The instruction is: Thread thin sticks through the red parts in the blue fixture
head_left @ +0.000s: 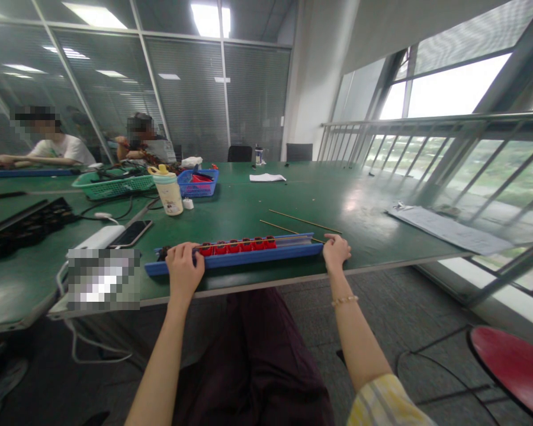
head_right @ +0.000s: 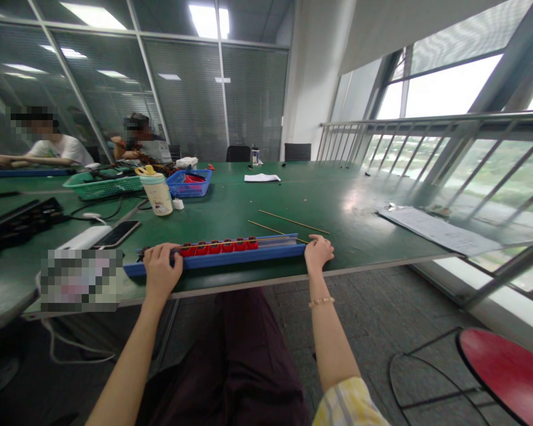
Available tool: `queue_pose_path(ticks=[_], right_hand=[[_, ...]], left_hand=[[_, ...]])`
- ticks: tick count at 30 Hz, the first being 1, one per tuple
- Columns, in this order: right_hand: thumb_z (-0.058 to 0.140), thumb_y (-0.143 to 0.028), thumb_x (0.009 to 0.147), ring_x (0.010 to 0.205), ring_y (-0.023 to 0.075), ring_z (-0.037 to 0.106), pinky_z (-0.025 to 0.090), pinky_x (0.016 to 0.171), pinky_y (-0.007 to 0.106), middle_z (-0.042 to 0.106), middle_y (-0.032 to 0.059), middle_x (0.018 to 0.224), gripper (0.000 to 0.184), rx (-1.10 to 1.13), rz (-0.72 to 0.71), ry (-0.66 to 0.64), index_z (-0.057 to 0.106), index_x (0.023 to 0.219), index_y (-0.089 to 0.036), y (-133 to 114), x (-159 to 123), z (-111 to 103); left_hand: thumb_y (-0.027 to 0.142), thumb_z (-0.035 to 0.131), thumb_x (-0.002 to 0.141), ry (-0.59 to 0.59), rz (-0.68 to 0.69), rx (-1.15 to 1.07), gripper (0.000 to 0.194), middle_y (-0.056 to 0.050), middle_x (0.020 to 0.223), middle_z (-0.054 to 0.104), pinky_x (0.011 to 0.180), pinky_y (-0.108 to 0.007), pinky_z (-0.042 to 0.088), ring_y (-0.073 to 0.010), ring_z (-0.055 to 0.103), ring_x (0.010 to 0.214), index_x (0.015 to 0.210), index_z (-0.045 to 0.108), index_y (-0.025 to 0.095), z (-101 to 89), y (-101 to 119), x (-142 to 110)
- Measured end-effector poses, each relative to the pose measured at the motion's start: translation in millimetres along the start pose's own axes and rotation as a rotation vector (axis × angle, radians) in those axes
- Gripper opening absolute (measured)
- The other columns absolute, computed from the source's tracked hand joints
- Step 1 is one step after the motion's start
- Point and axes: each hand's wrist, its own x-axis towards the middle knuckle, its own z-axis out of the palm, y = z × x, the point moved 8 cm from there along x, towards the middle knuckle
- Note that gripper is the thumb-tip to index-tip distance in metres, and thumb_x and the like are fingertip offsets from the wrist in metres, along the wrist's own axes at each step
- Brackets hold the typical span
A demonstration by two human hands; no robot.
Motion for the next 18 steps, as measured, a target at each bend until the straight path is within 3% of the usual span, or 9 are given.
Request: queue_pose_path(ticks=[18], right_hand=[[0.044, -0.024, 0.081, 0.102, 0.0327, 0.051, 0.037, 0.090, 0.054, 0.062, 0.0145, 0.105, 0.032, 0.185, -0.082, 0.113, 0.073, 0.094, -0.022, 3.7, 3.9, 1.5]], left_hand=[[0.022, 0.046, 0.087, 0.093, -0.017, 0.027, 0.016, -0.011, 0.098, 0.062, 0.091, -0.043, 0.039, -0.0295, 0.051, 0.099, 0.096, 0.058, 0.018, -7.8, -0.9, -2.1]])
